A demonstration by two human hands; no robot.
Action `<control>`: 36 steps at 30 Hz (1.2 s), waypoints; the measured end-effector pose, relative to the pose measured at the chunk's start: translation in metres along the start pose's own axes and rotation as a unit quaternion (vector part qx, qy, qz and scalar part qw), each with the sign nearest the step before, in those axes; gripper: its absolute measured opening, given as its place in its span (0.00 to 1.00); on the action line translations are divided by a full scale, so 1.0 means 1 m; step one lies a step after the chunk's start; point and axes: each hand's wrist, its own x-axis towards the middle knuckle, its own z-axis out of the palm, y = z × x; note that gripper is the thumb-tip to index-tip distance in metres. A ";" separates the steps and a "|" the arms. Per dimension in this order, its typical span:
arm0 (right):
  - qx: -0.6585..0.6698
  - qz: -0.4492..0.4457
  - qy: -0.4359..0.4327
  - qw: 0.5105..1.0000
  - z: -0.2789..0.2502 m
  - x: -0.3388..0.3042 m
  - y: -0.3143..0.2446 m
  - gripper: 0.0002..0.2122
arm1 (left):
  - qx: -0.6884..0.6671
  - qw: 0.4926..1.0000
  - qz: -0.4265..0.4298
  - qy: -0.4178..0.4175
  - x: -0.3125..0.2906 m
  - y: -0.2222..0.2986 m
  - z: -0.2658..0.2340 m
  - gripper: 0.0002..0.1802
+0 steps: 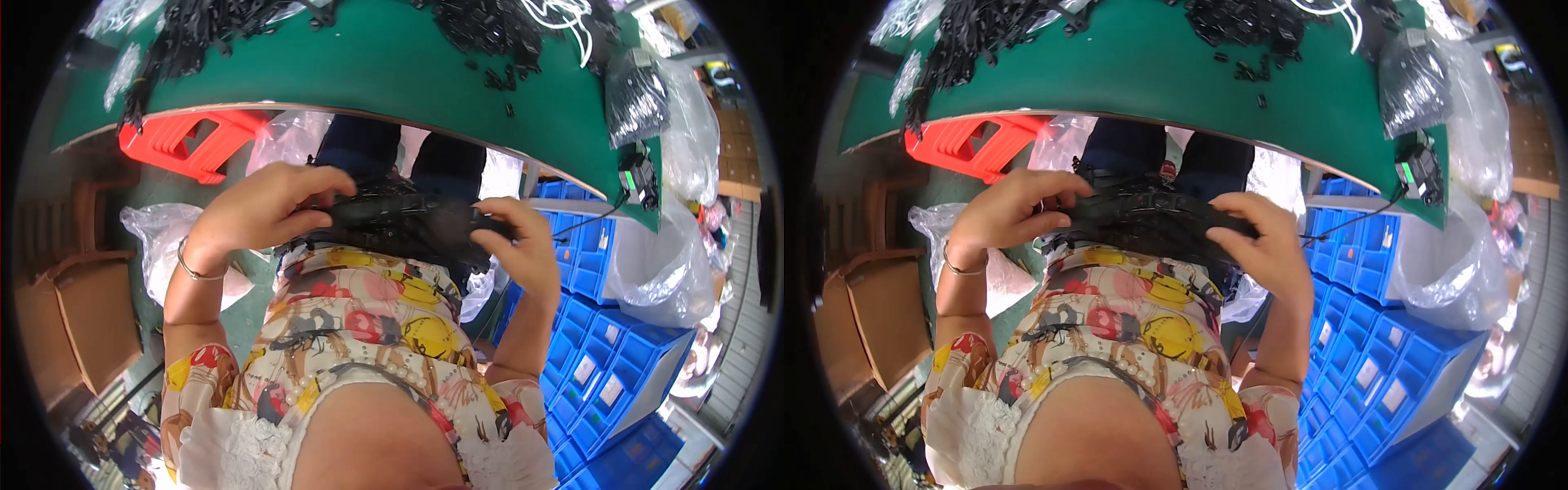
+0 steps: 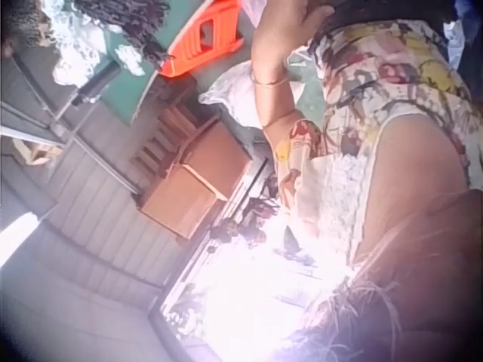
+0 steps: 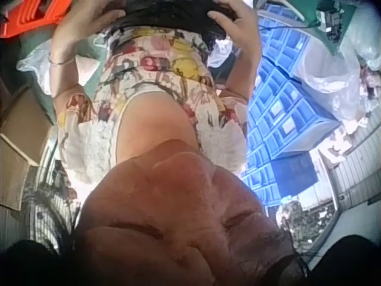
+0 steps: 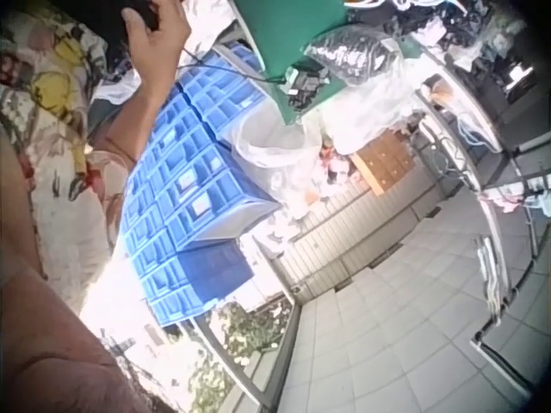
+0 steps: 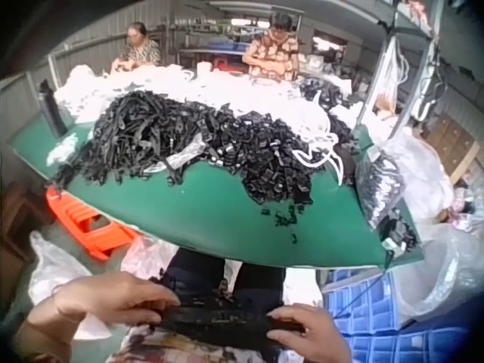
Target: Sorting and assembling black plastic toy components at a factory workbench.
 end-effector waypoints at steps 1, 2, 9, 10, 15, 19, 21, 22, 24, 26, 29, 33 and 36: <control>-0.026 0.063 -0.065 0.996 0.003 -0.003 0.005 0.15 | 0.003 0.997 -0.064 -0.040 -0.005 -0.015 0.007 0.20; -0.097 0.021 -0.088 0.991 0.010 -0.007 0.017 0.18 | 0.007 0.989 -0.125 -0.082 -0.008 -0.031 0.016 0.20; -0.309 0.031 -0.074 0.948 0.038 -0.033 0.058 0.42 | 0.101 0.991 -0.087 0.022 -0.024 -0.076 0.057 0.32; -0.325 0.036 -0.065 0.943 0.042 -0.035 0.069 0.42 | 0.123 0.988 -0.079 0.037 -0.021 -0.072 0.058 0.36; -0.364 0.043 -0.016 0.930 0.052 -0.028 0.083 0.40 | 0.222 0.969 -0.111 -0.007 -0.012 -0.094 0.070 0.63; -0.410 0.114 -0.008 0.905 0.060 -0.033 0.075 0.30 | 0.204 0.974 -0.100 -0.029 -0.010 -0.106 0.078 0.66; -0.412 0.129 0.008 0.902 0.061 -0.038 0.076 0.23 | 0.218 0.970 -0.099 -0.045 -0.006 -0.100 0.079 0.66; -0.403 0.133 -0.004 0.906 0.063 -0.041 0.076 0.21 | 0.235 0.964 -0.111 -0.051 -0.006 -0.096 0.078 0.66; -0.385 0.119 0.006 0.915 0.064 -0.048 0.075 0.16 | 0.235 0.967 -0.093 -0.035 -0.003 -0.089 0.080 0.62; -0.359 0.068 0.040 0.930 0.059 -0.056 0.081 0.16 | 0.262 0.963 -0.057 -0.032 -0.002 -0.086 0.084 0.57; -0.322 0.048 0.039 0.945 0.056 -0.066 0.074 0.17 | 0.272 0.962 -0.023 -0.020 0.008 -0.085 0.087 0.52; -0.328 0.151 -0.024 0.932 0.051 -0.075 0.069 0.19 | 0.281 0.959 -0.016 -0.038 0.014 -0.080 0.084 0.51; -0.213 0.233 -0.018 0.949 0.036 -0.084 0.080 0.18 | 0.296 0.953 -0.019 -0.061 0.024 -0.069 0.081 0.52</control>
